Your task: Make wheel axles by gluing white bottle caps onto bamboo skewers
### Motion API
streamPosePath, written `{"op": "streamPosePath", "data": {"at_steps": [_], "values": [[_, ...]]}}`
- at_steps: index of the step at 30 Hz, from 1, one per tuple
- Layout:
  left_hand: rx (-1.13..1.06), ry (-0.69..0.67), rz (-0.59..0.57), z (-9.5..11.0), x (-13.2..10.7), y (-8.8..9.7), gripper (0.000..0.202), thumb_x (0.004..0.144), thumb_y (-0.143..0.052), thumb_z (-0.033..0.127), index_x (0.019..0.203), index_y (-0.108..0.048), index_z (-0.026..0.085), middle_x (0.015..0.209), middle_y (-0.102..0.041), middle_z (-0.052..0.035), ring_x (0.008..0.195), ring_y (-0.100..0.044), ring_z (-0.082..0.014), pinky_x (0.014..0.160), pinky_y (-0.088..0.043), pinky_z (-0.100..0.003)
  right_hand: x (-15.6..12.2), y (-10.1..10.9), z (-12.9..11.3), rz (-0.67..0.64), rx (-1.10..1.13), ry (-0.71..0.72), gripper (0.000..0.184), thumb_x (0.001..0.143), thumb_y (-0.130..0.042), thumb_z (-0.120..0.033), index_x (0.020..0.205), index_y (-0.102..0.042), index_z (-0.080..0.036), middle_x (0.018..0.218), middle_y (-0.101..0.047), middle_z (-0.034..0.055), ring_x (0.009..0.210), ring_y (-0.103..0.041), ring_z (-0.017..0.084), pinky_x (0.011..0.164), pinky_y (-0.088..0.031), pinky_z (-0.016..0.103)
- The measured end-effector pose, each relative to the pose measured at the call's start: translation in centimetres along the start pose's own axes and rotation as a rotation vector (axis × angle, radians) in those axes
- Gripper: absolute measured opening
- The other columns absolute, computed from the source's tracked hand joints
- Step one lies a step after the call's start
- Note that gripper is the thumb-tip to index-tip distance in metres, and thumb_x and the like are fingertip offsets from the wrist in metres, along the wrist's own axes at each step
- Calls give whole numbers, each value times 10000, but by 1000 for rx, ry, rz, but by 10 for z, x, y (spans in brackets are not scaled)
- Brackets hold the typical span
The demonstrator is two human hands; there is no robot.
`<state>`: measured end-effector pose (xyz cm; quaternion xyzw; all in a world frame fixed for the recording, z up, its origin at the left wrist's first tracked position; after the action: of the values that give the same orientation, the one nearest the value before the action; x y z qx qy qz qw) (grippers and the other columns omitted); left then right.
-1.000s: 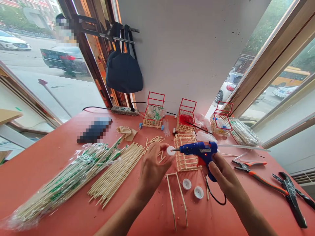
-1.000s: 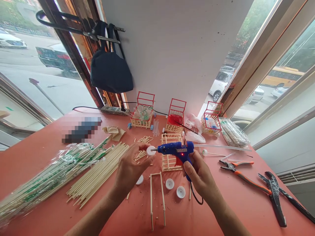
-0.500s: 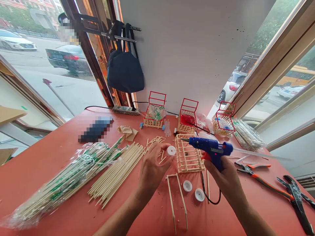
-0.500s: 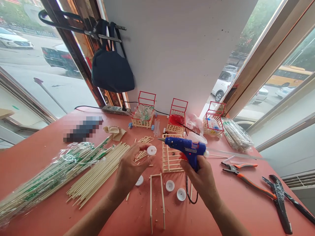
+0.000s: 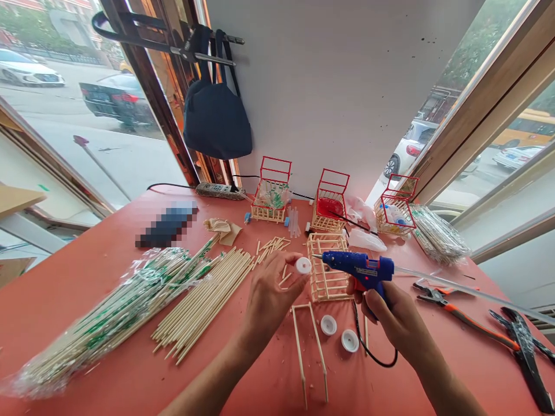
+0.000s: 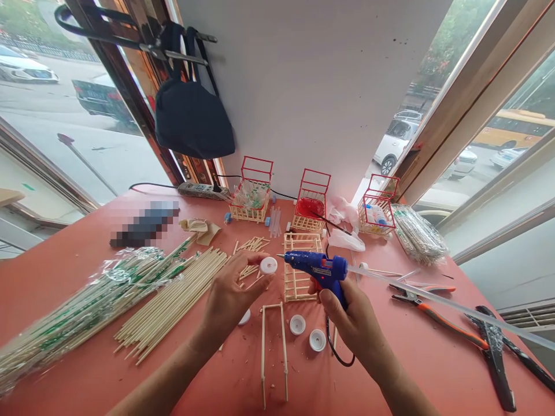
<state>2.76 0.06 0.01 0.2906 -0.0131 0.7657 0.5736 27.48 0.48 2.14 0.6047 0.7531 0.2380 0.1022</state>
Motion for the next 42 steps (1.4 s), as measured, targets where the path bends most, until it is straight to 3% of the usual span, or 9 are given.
{"op": "streamPosePath", "data": {"at_steps": [3, 8, 17, 26, 42], "values": [[5, 0, -9, 0, 0, 0, 161, 863, -716, 195, 1019, -694, 225, 1036, -746, -38, 992, -693, -233, 885, -501, -345, -4, 0, -3, -17, -38, 27, 465, 992, -510, -624, 921, -649, -186, 723, -630, 38, 564, -499, 150, 502, -390, 276], [7, -8, -9, 4, 1, 0, 139, 870, -703, 201, 1008, -696, 213, 1012, -746, -35, 974, -701, -225, 868, -505, -331, -6, -1, -6, -54, -34, 43, 515, 1011, -472, -624, 932, -690, -164, 625, -534, -7, 526, -438, 132, 487, -344, 261], [23, -34, -23, 3, 0, -2, 152, 881, -670, 193, 1030, -687, 216, 1012, -742, -38, 973, -693, -222, 870, -510, -341, -6, -1, -7, -59, -59, 21, 589, 997, -443, -680, 900, -699, -158, 643, -569, 11, 532, -445, 132, 494, -348, 261], [38, -101, -1, 5, 2, -2, 181, 872, -647, 151, 1042, -682, 204, 1010, -748, -43, 975, -687, -220, 882, -512, -331, -6, 2, -6, -33, -70, 27, 532, 989, -479, -654, 810, -638, -179, 620, -563, 3, 528, -467, 133, 482, -361, 252], [39, -59, -15, 7, 1, -1, 185, 879, -642, 177, 1055, -692, 209, 1038, -756, -57, 991, -709, -235, 904, -510, -361, -2, 0, -14, -46, -120, 55, 523, 993, -458, -646, 754, -581, -197, 607, -548, -6, 520, -460, 133, 472, -353, 248]]}}
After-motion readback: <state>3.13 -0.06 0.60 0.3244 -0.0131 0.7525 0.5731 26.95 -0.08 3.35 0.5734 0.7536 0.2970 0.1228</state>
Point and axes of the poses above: each hand's wrist, its own x-axis towards the middle knuckle, its own y-axis out of the back of the hand, z = x × y, the point moved 2 cm from there along x, towards the middle knuckle
